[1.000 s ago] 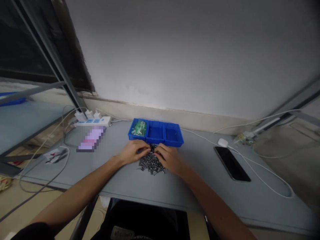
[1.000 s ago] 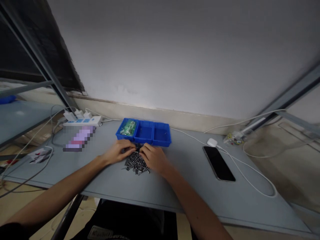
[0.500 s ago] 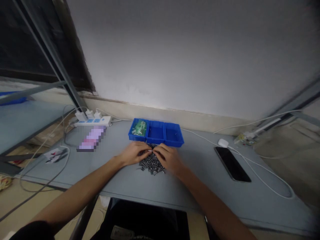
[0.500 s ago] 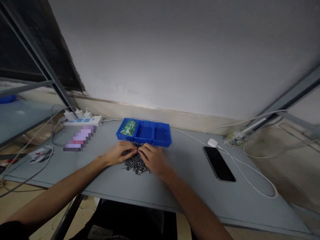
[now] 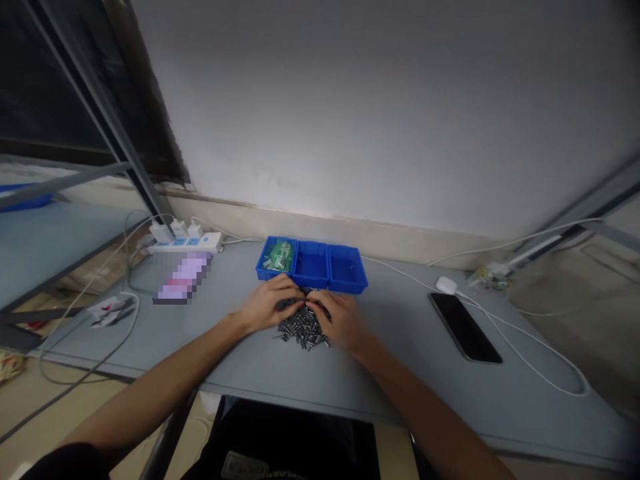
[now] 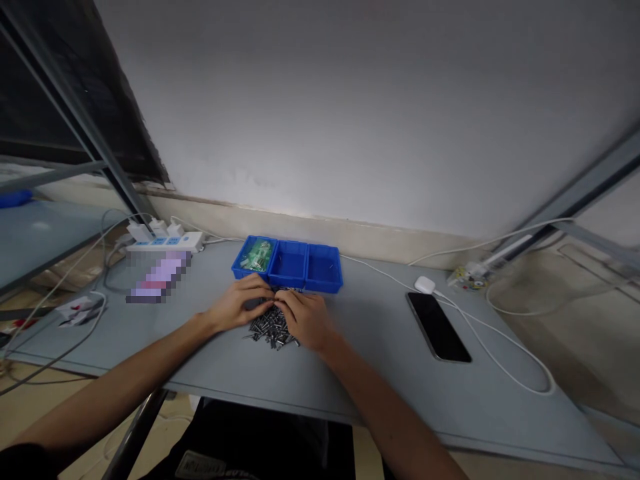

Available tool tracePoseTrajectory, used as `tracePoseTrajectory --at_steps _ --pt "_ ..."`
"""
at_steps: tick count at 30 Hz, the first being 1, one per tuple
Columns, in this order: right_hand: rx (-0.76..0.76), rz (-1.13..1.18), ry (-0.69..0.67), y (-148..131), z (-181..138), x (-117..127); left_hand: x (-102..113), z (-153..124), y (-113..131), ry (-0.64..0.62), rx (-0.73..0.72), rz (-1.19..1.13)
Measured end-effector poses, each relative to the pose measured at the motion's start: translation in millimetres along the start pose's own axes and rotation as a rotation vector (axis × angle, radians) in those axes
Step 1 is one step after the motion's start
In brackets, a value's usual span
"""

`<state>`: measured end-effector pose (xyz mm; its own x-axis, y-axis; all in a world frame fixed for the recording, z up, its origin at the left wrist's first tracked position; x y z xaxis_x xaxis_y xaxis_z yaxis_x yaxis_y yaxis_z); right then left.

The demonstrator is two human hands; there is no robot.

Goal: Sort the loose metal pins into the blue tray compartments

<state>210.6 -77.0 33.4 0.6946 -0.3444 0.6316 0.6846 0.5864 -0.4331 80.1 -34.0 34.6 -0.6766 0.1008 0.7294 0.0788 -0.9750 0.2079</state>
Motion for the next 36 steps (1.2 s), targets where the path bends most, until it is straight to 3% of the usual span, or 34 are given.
tracePoseTrajectory --at_steps 9,18,28,36 --pt "-0.027 -0.093 -0.082 -0.9 -1.7 -11.0 -2.2 -0.3 3.1 -0.004 -0.013 0.001" --pt "-0.059 -0.110 -0.073 7.8 0.3 -7.9 4.7 1.1 5.7 0.052 -0.006 -0.035" --pt "-0.129 -0.093 -0.121 15.1 2.2 -12.8 -1.5 -4.4 -4.5 0.036 0.067 -0.122" --pt "-0.141 -0.065 -0.090 16.5 2.2 -10.0 -1.8 -9.2 -14.2 0.021 0.150 -0.046"
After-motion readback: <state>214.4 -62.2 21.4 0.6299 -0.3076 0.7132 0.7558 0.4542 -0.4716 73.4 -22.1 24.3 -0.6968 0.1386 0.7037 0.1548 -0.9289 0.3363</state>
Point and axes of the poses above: each hand's wrist, its own z-axis towards the middle knuckle, its own x-axis out of the back of the hand, y = z × x, the point moved 8 cm from there along z, towards the middle knuckle, and after that the axes turned 13 degrees about -x, right-handed, at the moved point
